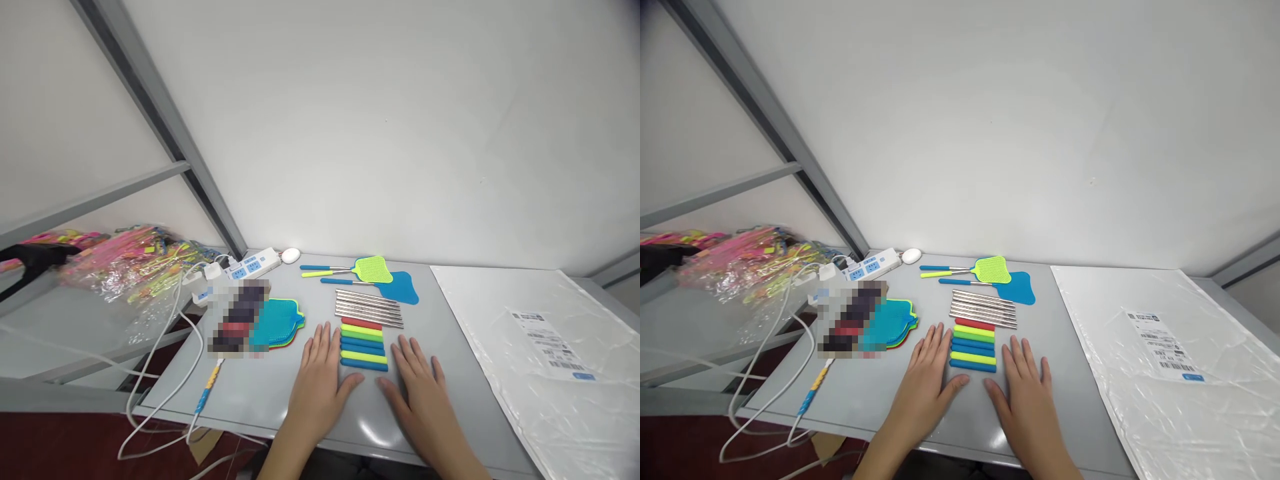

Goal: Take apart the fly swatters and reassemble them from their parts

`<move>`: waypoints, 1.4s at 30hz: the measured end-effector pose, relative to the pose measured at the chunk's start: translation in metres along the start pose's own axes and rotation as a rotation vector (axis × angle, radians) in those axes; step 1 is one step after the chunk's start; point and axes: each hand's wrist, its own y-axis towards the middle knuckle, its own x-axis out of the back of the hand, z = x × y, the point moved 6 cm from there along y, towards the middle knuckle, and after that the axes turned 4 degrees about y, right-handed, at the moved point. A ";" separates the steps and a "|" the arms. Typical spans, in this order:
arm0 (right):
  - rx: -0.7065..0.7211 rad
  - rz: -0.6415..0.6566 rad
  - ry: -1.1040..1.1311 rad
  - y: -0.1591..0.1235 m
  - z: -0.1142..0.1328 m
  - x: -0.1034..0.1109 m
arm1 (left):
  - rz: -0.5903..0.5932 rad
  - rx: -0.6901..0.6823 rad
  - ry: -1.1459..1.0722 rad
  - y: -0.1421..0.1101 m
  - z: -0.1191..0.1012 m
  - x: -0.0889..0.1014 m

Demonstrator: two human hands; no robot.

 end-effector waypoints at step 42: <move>0.440 0.409 -0.069 0.062 0.002 0.104 | -0.450 -0.110 -0.216 -0.015 -0.050 0.080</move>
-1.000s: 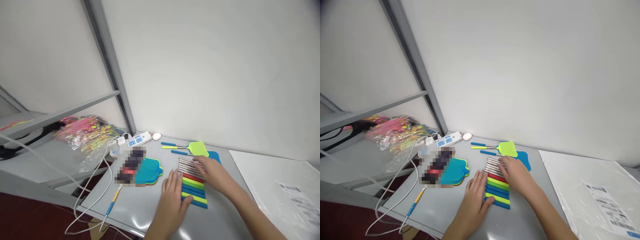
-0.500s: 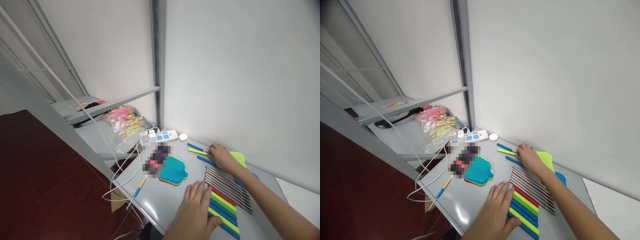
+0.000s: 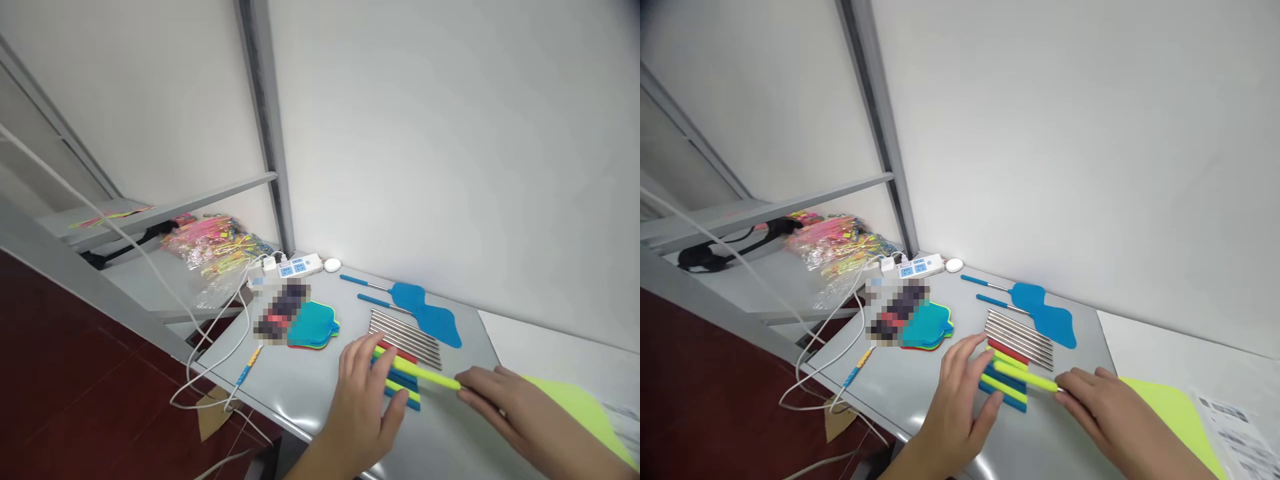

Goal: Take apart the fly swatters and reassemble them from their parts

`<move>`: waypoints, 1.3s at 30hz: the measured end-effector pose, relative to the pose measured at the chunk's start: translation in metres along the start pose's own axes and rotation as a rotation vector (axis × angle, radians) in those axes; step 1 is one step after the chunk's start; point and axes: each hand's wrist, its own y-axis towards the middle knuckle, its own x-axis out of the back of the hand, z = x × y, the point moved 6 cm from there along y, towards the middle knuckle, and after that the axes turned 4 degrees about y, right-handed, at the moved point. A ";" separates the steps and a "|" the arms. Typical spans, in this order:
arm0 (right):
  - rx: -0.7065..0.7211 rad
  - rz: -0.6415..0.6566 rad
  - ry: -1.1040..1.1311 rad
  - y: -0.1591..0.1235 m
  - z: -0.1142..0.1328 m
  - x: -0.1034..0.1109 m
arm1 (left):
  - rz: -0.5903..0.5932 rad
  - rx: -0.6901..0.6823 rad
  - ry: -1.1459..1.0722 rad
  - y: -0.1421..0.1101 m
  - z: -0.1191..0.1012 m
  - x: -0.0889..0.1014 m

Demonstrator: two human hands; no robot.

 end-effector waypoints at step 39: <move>0.560 -0.307 -0.413 -0.020 0.027 0.038 | 1.540 0.539 -0.925 0.026 -0.017 -0.018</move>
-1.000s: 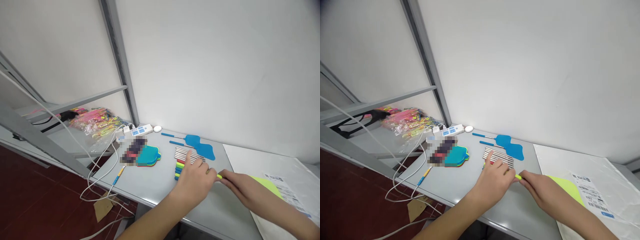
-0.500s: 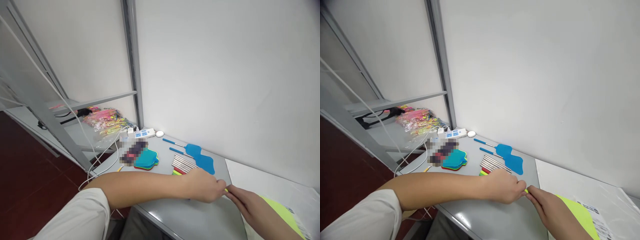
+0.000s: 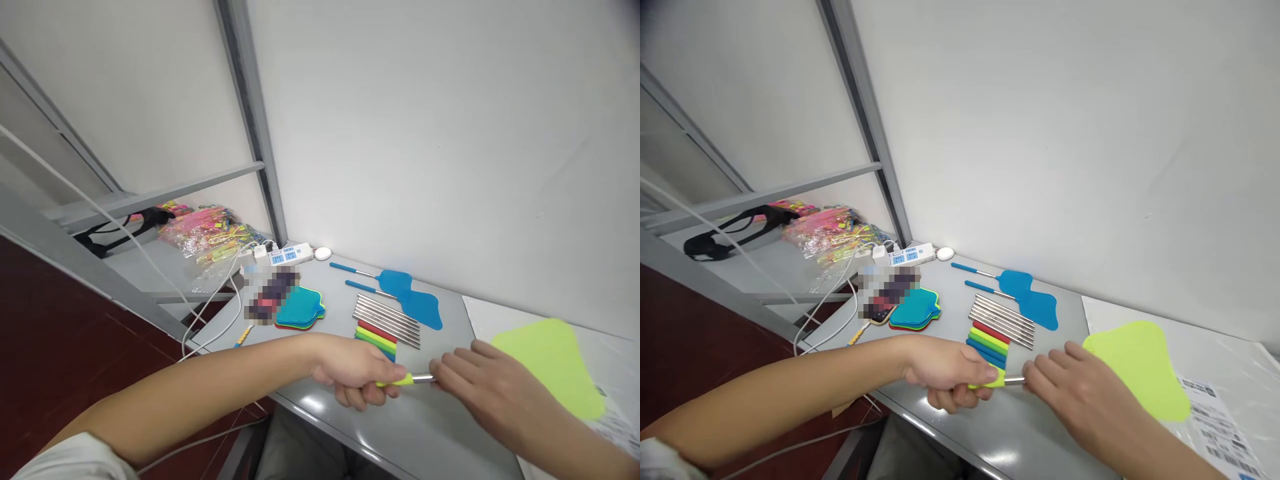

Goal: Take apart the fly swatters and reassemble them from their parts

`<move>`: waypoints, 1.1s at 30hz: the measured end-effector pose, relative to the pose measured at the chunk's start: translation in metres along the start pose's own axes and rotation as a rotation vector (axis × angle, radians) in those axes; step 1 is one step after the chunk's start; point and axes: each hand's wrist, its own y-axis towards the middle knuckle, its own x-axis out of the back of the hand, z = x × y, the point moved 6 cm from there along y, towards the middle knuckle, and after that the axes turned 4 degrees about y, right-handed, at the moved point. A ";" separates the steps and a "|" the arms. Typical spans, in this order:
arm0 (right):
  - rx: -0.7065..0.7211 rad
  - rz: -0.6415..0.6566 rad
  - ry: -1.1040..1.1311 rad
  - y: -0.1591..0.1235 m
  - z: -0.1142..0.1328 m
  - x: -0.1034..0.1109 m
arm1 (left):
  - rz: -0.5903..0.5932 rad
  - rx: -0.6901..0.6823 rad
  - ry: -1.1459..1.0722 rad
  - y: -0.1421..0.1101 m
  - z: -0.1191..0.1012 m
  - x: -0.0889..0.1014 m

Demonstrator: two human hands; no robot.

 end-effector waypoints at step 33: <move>-0.753 -0.191 -0.180 -0.119 0.031 -0.030 | -1.413 -0.315 1.192 0.033 0.052 0.009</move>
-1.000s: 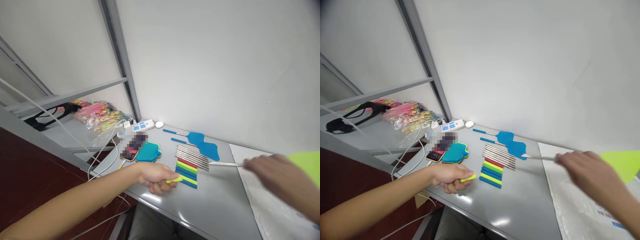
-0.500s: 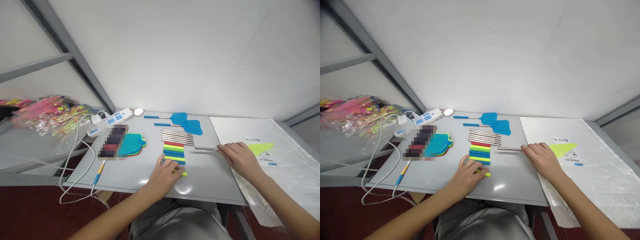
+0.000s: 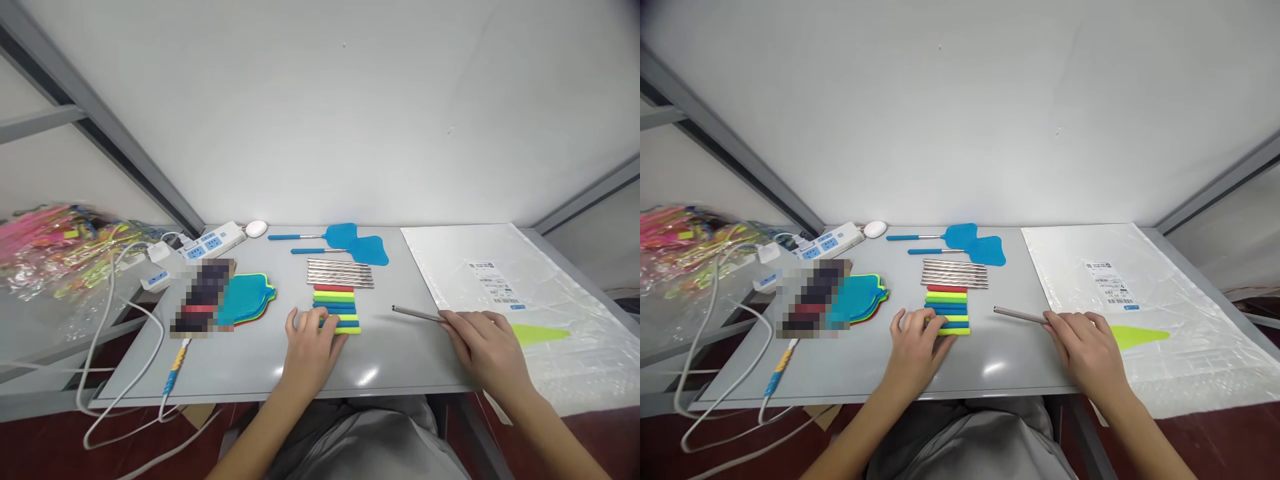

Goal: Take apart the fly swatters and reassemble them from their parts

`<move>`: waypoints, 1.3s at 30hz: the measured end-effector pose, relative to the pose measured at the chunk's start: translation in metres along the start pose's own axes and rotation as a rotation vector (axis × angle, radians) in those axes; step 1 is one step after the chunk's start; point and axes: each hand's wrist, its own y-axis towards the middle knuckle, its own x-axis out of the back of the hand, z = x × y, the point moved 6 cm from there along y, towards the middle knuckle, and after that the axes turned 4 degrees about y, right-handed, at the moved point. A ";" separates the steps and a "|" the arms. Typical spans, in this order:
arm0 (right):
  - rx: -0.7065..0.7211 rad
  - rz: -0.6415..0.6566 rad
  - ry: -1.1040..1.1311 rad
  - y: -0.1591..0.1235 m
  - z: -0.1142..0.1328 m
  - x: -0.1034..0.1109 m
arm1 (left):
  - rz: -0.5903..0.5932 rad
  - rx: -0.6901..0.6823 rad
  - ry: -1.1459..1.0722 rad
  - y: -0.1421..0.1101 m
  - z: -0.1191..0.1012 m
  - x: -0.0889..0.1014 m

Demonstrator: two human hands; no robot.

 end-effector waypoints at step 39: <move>0.072 0.191 -0.051 -0.018 0.100 -0.015 | -0.075 -0.076 -0.004 -0.060 -0.028 0.020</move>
